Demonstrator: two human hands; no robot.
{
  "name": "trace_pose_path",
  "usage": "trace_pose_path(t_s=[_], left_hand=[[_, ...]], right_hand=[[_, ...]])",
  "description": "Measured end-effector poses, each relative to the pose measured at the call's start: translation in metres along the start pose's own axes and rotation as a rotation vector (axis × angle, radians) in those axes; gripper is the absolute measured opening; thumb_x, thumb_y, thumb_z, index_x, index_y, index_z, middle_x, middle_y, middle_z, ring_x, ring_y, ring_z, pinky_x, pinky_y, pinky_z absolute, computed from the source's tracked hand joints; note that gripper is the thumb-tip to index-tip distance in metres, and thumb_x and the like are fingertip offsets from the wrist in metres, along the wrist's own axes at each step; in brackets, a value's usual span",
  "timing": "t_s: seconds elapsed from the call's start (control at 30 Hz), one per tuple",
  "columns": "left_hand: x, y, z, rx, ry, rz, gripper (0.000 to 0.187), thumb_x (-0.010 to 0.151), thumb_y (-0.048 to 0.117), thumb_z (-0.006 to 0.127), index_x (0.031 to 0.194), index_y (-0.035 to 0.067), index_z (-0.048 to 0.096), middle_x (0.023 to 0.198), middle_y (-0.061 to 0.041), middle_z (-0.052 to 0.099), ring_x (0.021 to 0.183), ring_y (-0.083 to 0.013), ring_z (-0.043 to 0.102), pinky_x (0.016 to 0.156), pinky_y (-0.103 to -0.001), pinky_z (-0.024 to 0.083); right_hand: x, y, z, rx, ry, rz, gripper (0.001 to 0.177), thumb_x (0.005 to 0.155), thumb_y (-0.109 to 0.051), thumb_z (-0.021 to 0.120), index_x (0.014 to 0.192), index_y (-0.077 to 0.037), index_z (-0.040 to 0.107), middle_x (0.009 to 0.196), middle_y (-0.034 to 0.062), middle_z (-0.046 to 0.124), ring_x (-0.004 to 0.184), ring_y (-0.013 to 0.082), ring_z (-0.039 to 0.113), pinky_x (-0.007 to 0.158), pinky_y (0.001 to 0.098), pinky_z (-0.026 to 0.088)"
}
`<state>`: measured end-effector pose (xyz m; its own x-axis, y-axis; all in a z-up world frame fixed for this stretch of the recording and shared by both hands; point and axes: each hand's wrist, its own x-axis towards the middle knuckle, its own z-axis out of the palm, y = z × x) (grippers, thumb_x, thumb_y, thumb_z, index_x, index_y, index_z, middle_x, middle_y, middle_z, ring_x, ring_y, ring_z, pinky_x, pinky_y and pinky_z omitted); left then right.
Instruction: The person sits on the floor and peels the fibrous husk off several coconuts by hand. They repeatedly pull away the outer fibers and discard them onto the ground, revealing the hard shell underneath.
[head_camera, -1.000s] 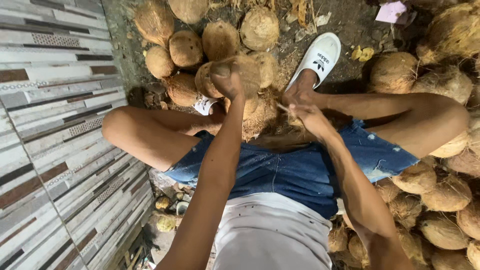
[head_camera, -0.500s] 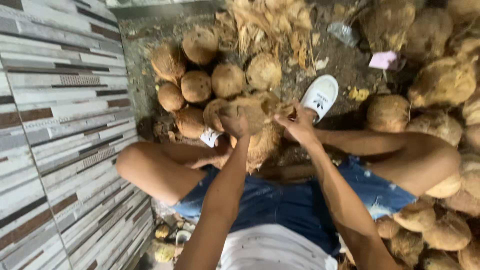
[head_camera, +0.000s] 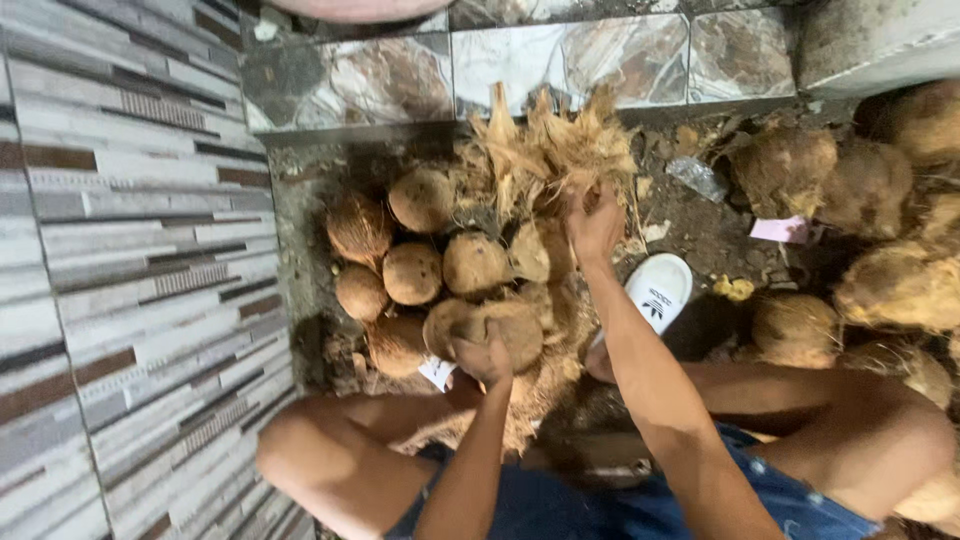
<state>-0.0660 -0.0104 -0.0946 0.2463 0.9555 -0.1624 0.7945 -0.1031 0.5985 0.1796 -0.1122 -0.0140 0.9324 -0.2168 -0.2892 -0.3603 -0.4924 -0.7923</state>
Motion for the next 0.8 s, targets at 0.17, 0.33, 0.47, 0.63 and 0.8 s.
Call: trace_pose_path(t_s=[0.17, 0.33, 0.47, 0.63, 0.8], left_hand=[[-0.006, -0.008, -0.003, -0.067, 0.134, 0.062, 0.051, 0.059, 0.022, 0.092, 0.093, -0.006, 0.065, 0.082, -0.029, 0.069, 0.087, -0.0456, 0.069, 0.077, -0.049, 0.056], [-0.006, 0.015, -0.016, -0.027, -0.027, -0.122, 0.085, 0.065, 0.039, 0.08, 0.129, -0.005, 0.046, 0.121, -0.029, 0.056, 0.114, -0.0461, 0.055, 0.098, -0.053, 0.044], [-0.005, 0.038, -0.027, -0.038, -0.11, -0.302, 0.11, 0.064, 0.054, 0.076, 0.151, -0.001, 0.034, 0.144, -0.023, 0.049, 0.132, -0.0387, 0.048, 0.106, -0.05, 0.041], [-0.002, 0.039, -0.026, -0.024, -0.076, -0.229, 0.104, 0.062, 0.057, 0.075, 0.141, -0.004, 0.044, 0.116, -0.024, 0.068, 0.1, -0.0387, 0.069, 0.076, -0.048, 0.058], [-0.007, 0.029, -0.031, -0.139, -0.119, -0.252, 0.078, 0.069, 0.038, 0.088, 0.128, 0.002, 0.053, 0.125, -0.026, 0.062, 0.119, -0.0422, 0.059, 0.103, -0.054, 0.047]], right_hand=[[0.04, -0.024, 0.031, -0.385, -0.235, -0.071, 0.106, 0.085, -0.09, 0.032, 0.161, -0.019, 0.006, 0.162, 0.0275, 0.006, 0.143, 0.0563, 0.017, 0.107, 0.0761, 0.027], [0.045, -0.015, 0.069, -0.509, -0.459, -0.06, 0.116, 0.088, -0.06, 0.066, 0.157, -0.02, -0.018, 0.156, 0.0182, -0.03, 0.141, 0.0552, -0.016, 0.112, 0.075, 0.003], [0.053, 0.011, 0.095, -1.044, -0.551, -0.017, 0.14, 0.074, -0.073, 0.072, 0.154, -0.017, -0.029, 0.153, 0.0173, -0.038, 0.145, 0.0505, -0.009, 0.117, 0.0618, 0.018], [0.071, 0.016, 0.1, -0.974, -0.612, 0.007, 0.105, 0.093, -0.014, 0.058, 0.155, -0.016, -0.027, 0.153, 0.0195, -0.036, 0.141, 0.0501, -0.019, 0.115, 0.0669, 0.01], [0.07, 0.016, 0.082, -0.872, -0.598, -0.081, 0.137, 0.078, -0.036, 0.084, 0.156, -0.016, -0.027, 0.152, 0.0221, -0.04, 0.139, 0.063, -0.011, 0.106, 0.0771, 0.019]])
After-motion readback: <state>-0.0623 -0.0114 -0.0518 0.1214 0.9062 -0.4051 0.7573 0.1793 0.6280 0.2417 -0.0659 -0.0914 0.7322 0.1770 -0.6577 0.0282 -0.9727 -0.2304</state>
